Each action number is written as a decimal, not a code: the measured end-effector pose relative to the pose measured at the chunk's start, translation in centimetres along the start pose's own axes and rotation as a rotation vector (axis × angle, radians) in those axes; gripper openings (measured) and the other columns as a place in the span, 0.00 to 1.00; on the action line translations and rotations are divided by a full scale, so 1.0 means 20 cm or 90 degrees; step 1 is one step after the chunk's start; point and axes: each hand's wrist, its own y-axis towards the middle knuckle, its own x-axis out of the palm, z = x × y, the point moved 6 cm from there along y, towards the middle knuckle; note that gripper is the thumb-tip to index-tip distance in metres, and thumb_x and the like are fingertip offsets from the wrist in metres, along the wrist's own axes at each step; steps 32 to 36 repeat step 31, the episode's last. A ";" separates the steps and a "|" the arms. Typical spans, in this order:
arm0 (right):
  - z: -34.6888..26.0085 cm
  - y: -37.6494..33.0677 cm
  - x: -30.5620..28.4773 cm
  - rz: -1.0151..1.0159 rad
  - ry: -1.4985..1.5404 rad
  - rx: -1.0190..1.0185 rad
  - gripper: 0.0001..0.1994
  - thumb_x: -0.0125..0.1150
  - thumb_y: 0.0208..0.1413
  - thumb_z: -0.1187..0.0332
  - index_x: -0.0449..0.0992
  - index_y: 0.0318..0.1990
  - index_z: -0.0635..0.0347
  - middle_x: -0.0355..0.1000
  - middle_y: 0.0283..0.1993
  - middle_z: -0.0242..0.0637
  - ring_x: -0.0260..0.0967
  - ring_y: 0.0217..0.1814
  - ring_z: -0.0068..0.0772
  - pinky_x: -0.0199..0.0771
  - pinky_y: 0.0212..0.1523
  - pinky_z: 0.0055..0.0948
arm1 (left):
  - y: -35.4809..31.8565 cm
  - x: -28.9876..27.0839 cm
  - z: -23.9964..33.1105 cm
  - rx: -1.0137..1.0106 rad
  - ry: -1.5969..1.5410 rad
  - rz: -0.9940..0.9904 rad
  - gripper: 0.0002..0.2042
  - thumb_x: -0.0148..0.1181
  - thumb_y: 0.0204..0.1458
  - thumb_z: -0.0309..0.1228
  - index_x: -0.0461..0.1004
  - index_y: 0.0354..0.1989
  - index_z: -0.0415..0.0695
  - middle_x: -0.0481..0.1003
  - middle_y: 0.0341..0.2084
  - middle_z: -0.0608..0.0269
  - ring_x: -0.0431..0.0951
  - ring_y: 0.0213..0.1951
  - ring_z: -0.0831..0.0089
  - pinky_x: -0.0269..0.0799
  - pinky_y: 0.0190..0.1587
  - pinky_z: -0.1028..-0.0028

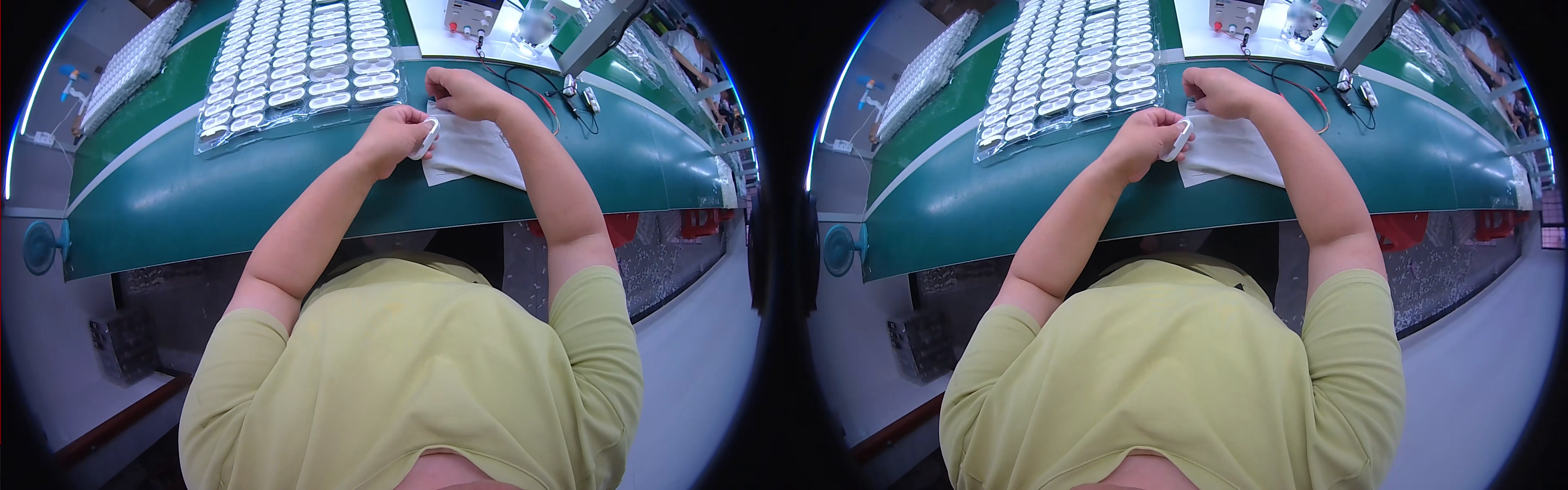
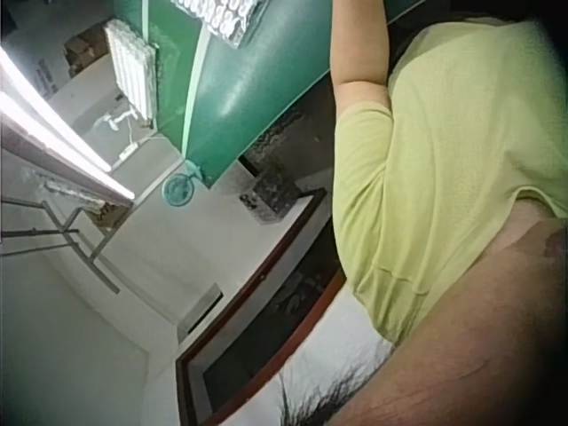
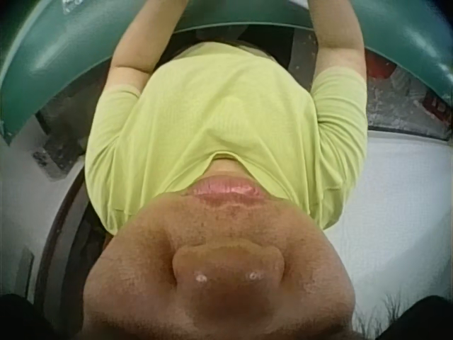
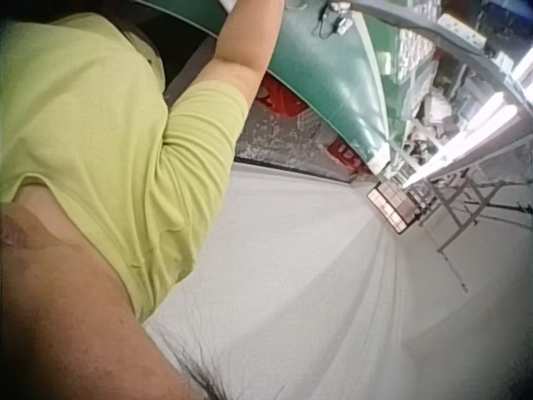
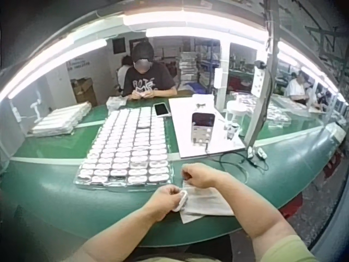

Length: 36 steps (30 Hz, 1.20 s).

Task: The person assembles electronic components by hand, repeatedly taking plastic casings from a tray and small metal strips from a cloth and inserting the metal strips into each casing.

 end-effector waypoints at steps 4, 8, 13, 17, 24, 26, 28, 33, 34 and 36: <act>0.03 0.01 0.00 -0.032 -0.006 -0.010 0.11 0.61 0.51 0.79 0.68 0.41 0.61 0.72 0.37 0.41 0.68 0.38 0.37 0.70 0.40 0.31 | 0.03 0.01 0.00 0.016 0.123 -0.003 0.12 0.50 0.62 0.33 0.65 0.47 0.37 0.77 0.32 0.56 0.77 0.24 0.74 0.75 0.25 0.77; 0.06 -0.01 0.00 -0.014 0.044 0.007 0.08 0.58 0.54 0.78 0.70 0.42 0.62 0.72 0.37 0.40 0.68 0.38 0.35 0.70 0.42 0.31 | 0.03 0.00 0.00 0.021 0.153 -0.004 0.14 0.48 0.63 0.34 0.64 0.49 0.36 0.77 0.30 0.58 0.76 0.20 0.77 0.72 0.20 0.78; 0.10 -0.04 -0.02 0.003 0.065 0.001 0.09 0.56 0.55 0.75 0.74 0.44 0.63 0.73 0.40 0.44 0.70 0.42 0.41 0.71 0.46 0.33 | 0.03 0.01 0.00 0.001 0.159 -0.013 0.15 0.48 0.63 0.34 0.65 0.52 0.36 0.77 0.30 0.59 0.76 0.21 0.77 0.72 0.21 0.78; 0.08 -0.06 -0.03 0.022 -0.001 -0.017 0.07 0.55 0.57 0.73 0.75 0.41 0.64 0.72 0.41 0.44 0.69 0.45 0.42 0.70 0.47 0.34 | 0.03 0.00 -0.01 0.001 0.141 -0.016 0.15 0.48 0.63 0.34 0.66 0.50 0.36 0.77 0.30 0.59 0.77 0.22 0.76 0.73 0.21 0.78; 0.09 -0.09 -0.03 0.067 0.070 0.030 0.06 0.56 0.56 0.72 0.74 0.39 0.64 0.73 0.37 0.44 0.70 0.39 0.41 0.71 0.42 0.33 | 0.03 0.00 0.00 -0.017 0.137 -0.010 0.14 0.50 0.62 0.34 0.66 0.49 0.36 0.77 0.30 0.59 0.79 0.23 0.75 0.72 0.21 0.79; 0.10 -0.10 -0.03 0.089 0.086 0.030 0.06 0.56 0.56 0.72 0.74 0.38 0.64 0.74 0.35 0.43 0.71 0.37 0.41 0.71 0.40 0.33 | 0.03 0.00 0.00 -0.021 0.126 -0.010 0.14 0.51 0.62 0.34 0.66 0.49 0.36 0.77 0.30 0.59 0.79 0.23 0.75 0.72 0.21 0.79; 0.11 -0.11 -0.03 0.111 0.103 0.030 0.06 0.56 0.55 0.72 0.74 0.38 0.64 0.75 0.33 0.43 0.71 0.34 0.41 0.72 0.39 0.32 | 0.03 0.00 -0.01 -0.019 0.127 -0.009 0.14 0.51 0.62 0.34 0.66 0.49 0.36 0.77 0.30 0.59 0.79 0.23 0.75 0.72 0.21 0.79; 0.12 -0.12 -0.04 0.120 0.078 0.015 0.06 0.56 0.56 0.73 0.73 0.39 0.64 0.74 0.33 0.39 0.70 0.33 0.30 0.72 0.38 0.27 | 0.03 0.00 -0.01 -0.013 0.137 -0.011 0.15 0.52 0.61 0.35 0.66 0.49 0.37 0.77 0.30 0.59 0.79 0.24 0.74 0.72 0.20 0.79; 0.12 -0.12 -0.04 0.120 0.078 0.015 0.06 0.56 0.56 0.73 0.73 0.39 0.64 0.74 0.33 0.39 0.70 0.33 0.30 0.72 0.38 0.27 | 0.03 0.00 -0.01 -0.013 0.137 -0.011 0.15 0.52 0.61 0.35 0.66 0.49 0.37 0.77 0.30 0.59 0.79 0.24 0.74 0.72 0.20 0.79; 0.12 -0.12 -0.04 0.120 0.078 0.015 0.06 0.56 0.56 0.73 0.73 0.39 0.64 0.74 0.33 0.39 0.70 0.33 0.30 0.72 0.38 0.27 | 0.03 0.00 -0.01 -0.013 0.137 -0.011 0.15 0.52 0.61 0.35 0.66 0.49 0.37 0.77 0.30 0.59 0.79 0.24 0.74 0.72 0.20 0.79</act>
